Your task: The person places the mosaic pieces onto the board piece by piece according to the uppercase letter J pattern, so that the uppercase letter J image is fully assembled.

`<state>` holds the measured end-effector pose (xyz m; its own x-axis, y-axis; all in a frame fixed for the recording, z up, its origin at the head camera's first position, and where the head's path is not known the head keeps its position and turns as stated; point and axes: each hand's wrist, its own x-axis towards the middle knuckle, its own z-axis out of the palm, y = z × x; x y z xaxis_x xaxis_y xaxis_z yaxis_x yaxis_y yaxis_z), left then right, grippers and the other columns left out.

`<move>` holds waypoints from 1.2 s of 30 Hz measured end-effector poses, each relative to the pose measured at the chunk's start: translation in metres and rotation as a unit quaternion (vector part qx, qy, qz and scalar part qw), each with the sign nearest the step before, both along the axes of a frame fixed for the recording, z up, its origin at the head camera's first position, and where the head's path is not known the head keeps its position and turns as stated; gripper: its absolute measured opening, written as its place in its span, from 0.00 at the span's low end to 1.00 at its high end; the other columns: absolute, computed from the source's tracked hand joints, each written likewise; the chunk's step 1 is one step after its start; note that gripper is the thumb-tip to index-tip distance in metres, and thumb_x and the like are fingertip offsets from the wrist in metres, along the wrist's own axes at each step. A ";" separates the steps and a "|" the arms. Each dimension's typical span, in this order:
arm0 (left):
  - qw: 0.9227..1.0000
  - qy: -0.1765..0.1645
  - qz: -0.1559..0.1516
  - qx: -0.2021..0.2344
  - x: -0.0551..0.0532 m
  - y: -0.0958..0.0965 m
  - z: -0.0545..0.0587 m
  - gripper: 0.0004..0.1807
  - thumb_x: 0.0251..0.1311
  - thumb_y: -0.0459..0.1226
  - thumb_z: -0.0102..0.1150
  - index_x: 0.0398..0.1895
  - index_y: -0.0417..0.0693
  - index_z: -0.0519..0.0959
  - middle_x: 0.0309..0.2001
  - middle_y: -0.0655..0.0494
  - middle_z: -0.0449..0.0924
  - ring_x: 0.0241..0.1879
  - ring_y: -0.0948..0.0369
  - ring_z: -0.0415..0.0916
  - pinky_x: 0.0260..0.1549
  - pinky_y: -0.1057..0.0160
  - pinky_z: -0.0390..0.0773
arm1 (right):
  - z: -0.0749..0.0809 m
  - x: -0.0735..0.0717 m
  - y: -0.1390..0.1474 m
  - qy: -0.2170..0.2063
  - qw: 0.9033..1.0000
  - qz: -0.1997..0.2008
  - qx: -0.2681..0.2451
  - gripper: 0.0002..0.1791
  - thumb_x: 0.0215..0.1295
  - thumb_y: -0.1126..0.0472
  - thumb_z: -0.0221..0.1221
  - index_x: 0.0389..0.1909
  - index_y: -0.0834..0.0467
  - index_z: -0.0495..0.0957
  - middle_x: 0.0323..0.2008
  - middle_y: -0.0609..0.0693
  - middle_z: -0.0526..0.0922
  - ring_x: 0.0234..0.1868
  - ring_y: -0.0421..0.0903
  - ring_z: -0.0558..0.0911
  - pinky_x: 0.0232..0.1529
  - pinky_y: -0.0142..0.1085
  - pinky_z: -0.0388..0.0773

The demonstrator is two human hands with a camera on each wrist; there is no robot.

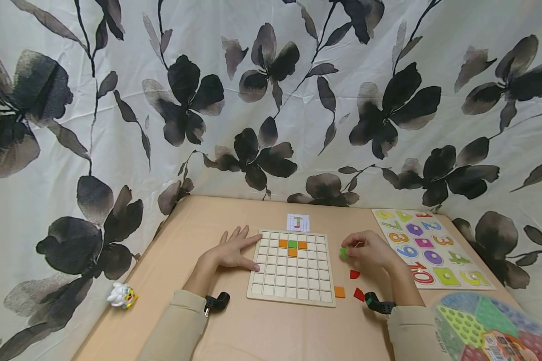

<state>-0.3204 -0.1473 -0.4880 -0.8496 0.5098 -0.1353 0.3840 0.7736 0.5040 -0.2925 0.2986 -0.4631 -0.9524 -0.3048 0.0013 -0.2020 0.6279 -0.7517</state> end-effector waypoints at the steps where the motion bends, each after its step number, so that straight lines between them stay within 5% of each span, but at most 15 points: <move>1: 1.000 0.000 0.000 0.000 0.000 0.000 0.000 0.57 0.50 0.66 0.73 0.82 0.67 0.59 0.85 0.39 0.36 0.84 0.38 0.28 0.76 0.29 0.25 | 0.000 0.000 -0.001 0.008 1.000 0.002 -0.001 0.06 0.66 0.66 0.67 0.43 0.58 0.88 0.36 0.51 0.85 0.39 0.49 0.77 0.40 0.34 0.75; 8: 1.000 0.001 -0.001 0.002 0.001 0.000 0.001 0.56 0.50 0.66 0.73 0.82 0.67 0.59 0.85 0.39 0.37 0.84 0.38 0.28 0.76 0.29 0.25 | 0.000 -0.002 -0.009 0.043 0.999 0.006 -0.010 0.09 0.66 0.66 0.68 0.46 0.58 0.88 0.39 0.51 0.87 0.41 0.47 0.79 0.44 0.31 0.77; 23: 1.000 -0.004 -0.003 0.000 -0.002 -0.002 0.002 0.57 0.50 0.66 0.73 0.83 0.67 0.59 0.85 0.39 0.36 0.84 0.38 0.28 0.76 0.29 0.25 | 0.005 -0.005 -0.032 0.037 0.999 0.016 -0.025 0.14 0.64 0.71 0.65 0.50 0.61 0.86 0.41 0.54 0.85 0.40 0.49 0.79 0.42 0.29 0.78; 36: 1.000 -0.012 -0.005 0.005 -0.006 -0.003 0.005 0.56 0.50 0.66 0.74 0.82 0.67 0.59 0.85 0.39 0.36 0.84 0.38 0.28 0.76 0.30 0.25 | 0.008 -0.004 -0.068 0.034 0.998 0.022 -0.053 0.14 0.64 0.65 0.71 0.50 0.57 0.87 0.39 0.51 0.85 0.41 0.49 0.79 0.40 0.30 0.78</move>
